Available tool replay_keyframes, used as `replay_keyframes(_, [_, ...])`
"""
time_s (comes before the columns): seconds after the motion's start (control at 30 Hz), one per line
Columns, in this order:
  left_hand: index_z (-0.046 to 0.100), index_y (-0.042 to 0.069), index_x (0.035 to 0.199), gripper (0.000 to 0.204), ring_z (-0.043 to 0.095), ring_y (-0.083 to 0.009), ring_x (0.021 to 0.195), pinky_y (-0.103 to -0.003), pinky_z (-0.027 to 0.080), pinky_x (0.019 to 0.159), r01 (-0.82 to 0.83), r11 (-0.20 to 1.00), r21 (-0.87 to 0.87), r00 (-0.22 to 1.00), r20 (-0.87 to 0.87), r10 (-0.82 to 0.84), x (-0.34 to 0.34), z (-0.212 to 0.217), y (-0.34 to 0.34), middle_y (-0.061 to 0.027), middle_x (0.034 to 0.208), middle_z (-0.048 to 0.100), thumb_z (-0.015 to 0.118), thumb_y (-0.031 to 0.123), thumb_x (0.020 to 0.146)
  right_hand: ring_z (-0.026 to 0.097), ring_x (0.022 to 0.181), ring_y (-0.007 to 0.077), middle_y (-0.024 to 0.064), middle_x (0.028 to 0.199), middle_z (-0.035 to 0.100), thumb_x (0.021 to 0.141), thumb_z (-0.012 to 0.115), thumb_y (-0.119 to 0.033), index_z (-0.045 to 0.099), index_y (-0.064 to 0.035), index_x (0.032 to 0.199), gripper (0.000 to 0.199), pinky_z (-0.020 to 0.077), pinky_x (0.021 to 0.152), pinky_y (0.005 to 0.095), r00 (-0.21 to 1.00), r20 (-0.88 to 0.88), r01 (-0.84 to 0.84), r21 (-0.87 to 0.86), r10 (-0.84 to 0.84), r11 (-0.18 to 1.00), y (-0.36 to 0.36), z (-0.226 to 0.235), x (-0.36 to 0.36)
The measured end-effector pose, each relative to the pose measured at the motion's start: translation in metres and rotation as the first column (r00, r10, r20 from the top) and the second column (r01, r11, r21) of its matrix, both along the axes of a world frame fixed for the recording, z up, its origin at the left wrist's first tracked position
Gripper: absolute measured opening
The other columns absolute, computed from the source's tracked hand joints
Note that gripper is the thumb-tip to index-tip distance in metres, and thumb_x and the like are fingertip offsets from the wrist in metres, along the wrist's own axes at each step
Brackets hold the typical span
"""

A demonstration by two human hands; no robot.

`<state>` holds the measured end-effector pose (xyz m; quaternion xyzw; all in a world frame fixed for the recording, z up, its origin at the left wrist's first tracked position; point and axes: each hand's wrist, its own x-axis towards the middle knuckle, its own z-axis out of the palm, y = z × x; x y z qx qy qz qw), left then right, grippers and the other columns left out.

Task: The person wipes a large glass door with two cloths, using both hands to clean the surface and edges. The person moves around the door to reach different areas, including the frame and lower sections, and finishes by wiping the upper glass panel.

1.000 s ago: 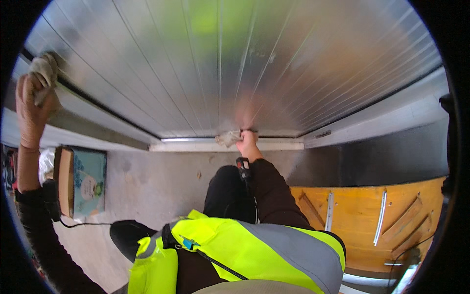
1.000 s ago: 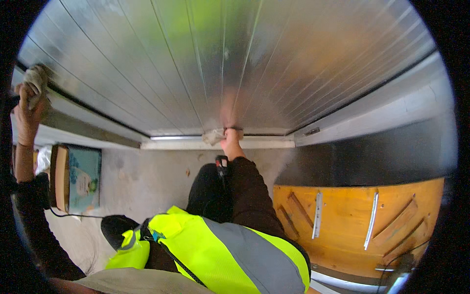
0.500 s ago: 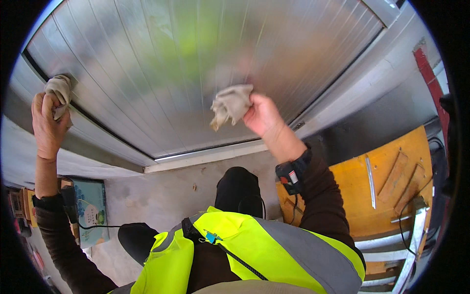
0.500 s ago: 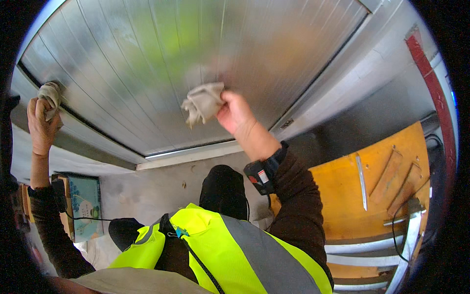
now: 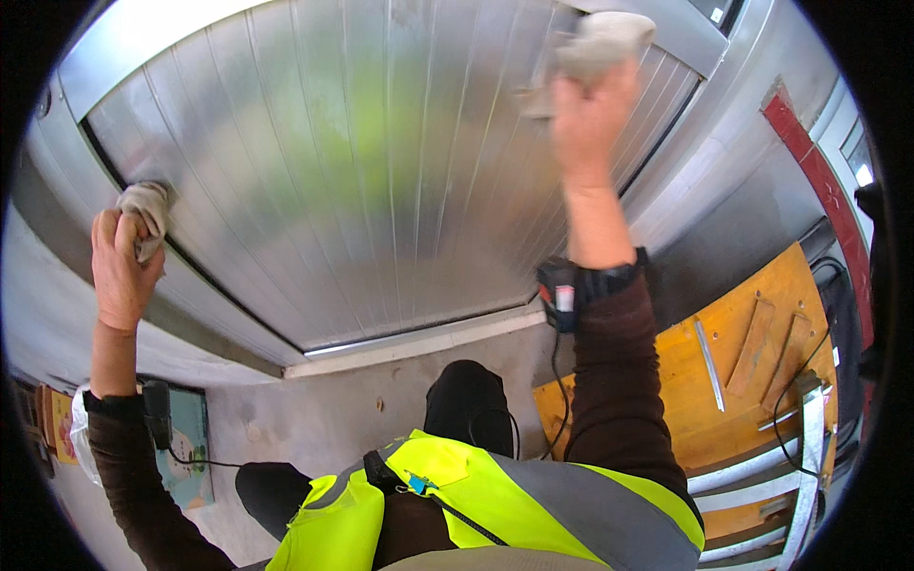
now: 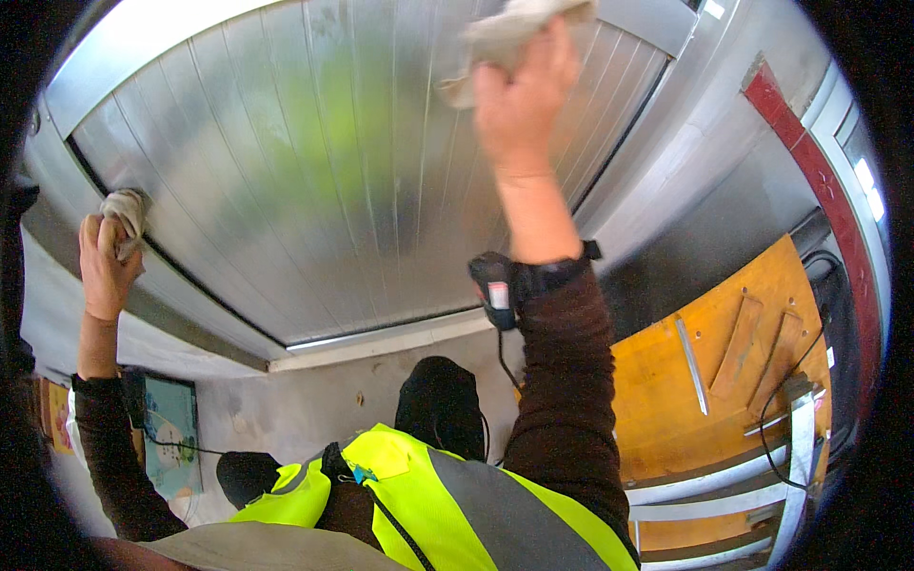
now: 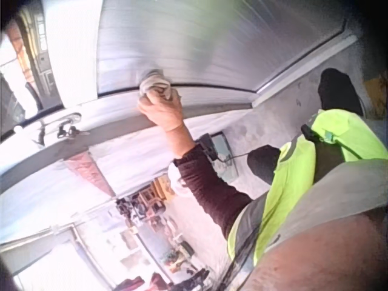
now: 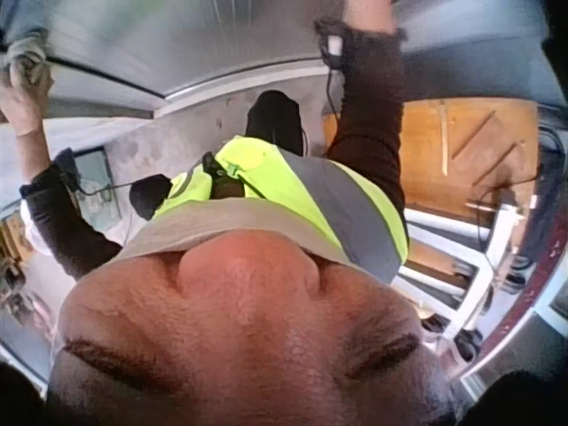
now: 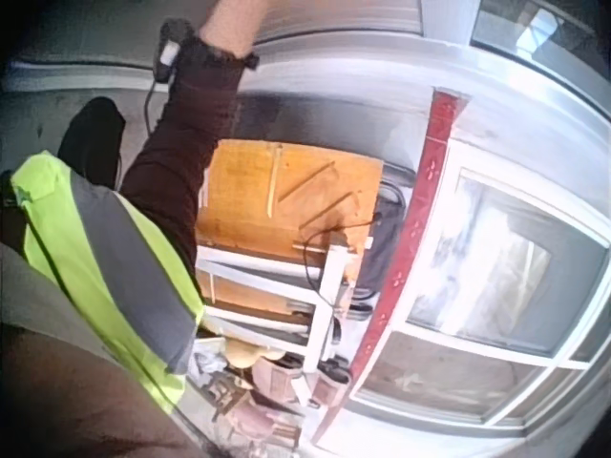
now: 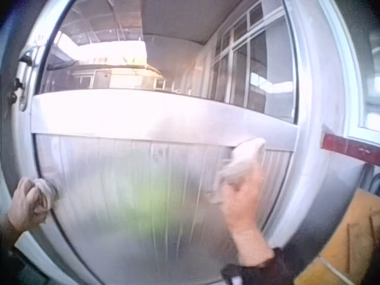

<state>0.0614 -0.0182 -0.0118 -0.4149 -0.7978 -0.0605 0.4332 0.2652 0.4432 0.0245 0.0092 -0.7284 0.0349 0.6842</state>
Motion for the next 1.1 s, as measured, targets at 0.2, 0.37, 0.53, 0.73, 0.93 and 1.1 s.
replay_keyframes(0.2, [0.047, 0.004, 0.085, 0.033, 0.046, -0.0366, 0.088, -0.044, 0.041, 0.08, 0.034, 0.998, 0.046, 0.999, -0.025, -0.032, 0.0, -0.005, 0.004, -0.0145, 0.089, 0.044, 0.068, 0.0, 0.06, 0.02, 0.14, 0.0471, 0.0189, 0.151, 0.03, 0.085, 0.056, -0.045, 0.045, -0.0111, 0.139, 0.064, 0.0193, 0.107, 0.0642, 0.978, 0.183, 0.069, 0.142, -0.095, 0.987, -0.002, -0.081, -0.037])
replay_keyframes(0.37, [0.047, 0.004, 0.085, 0.033, 0.046, -0.0358, 0.089, -0.044, 0.041, 0.081, -0.014, 0.998, 0.055, 0.999, -0.039, 0.016, -0.003, -0.009, 0.002, -0.0147, 0.09, 0.044, 0.068, 0.0, 0.061, 0.034, 0.132, 0.0432, 0.0142, 0.134, 0.045, 0.075, 0.069, -0.026, 0.053, -0.0119, 0.128, 0.057, 0.0273, 0.106, 0.0629, 0.926, 0.372, 0.043, 0.069, -0.065, 0.997, -0.024, -0.2, -0.023])
replay_keyframes(0.53, [0.047, 0.004, 0.087, 0.033, 0.046, -0.0365, 0.09, -0.045, 0.04, 0.082, 0.016, 0.999, 0.047, 0.997, -0.074, -0.013, -0.007, -0.011, 0.0, -0.0153, 0.091, 0.045, 0.068, 0.0, 0.061, 0.038, 0.13, 0.0387, 0.0119, 0.126, 0.054, 0.08, 0.06, -0.021, 0.066, -0.009, 0.109, 0.032, 0.0287, 0.111, 0.0544, 0.852, 0.495, 0.103, 0.157, -0.168, 0.982, -0.026, -0.218, -0.002])
replay_keyframes(0.73, [0.048, 0.003, 0.091, 0.035, 0.046, -0.0368, 0.09, -0.045, 0.04, 0.082, -0.023, 0.998, 0.064, 0.997, -0.071, 0.027, -0.007, -0.014, 0.003, -0.0152, 0.091, 0.044, 0.067, 0.001, 0.062, 0.038, 0.132, 0.0419, 0.0221, 0.133, 0.049, 0.079, 0.062, -0.02, 0.062, -0.0004, 0.112, 0.039, 0.0254, 0.112, 0.0561, 0.945, 0.247, 0.152, 0.243, -0.213, 0.958, 0.002, -0.104, -0.014])
replay_keyframes(0.93, [0.048, 0.003, 0.089, 0.033, 0.047, -0.0374, 0.092, -0.045, 0.041, 0.082, -0.022, 0.995, 0.097, 0.997, -0.069, 0.029, -0.007, -0.017, 0.002, -0.0163, 0.094, 0.046, 0.068, 0.002, 0.062, 0.034, 0.131, 0.0481, 0.0295, 0.133, 0.044, 0.08, 0.061, -0.013, 0.049, 0.0062, 0.12, 0.046, 0.0223, 0.113, 0.0549, 0.959, 0.064, 0.278, -0.034, -0.276, 0.96, 0.069, -0.054, -0.007])
replay_keyframes(1.1, [0.047, 0.003, 0.088, 0.036, 0.046, -0.0376, 0.093, -0.045, 0.04, 0.083, -0.007, 0.995, 0.104, 0.999, -0.041, 0.011, -0.011, -0.02, 0.001, -0.0169, 0.096, 0.046, 0.069, 0.0, 0.06, 0.039, 0.129, 0.0448, 0.0287, 0.133, 0.046, 0.084, 0.054, -0.007, 0.043, 0.0041, 0.132, 0.051, 0.0297, 0.109, 0.0481, 0.943, 0.093, 0.324, -0.477, -0.32, 0.817, 0.074, -0.123, 0.024])
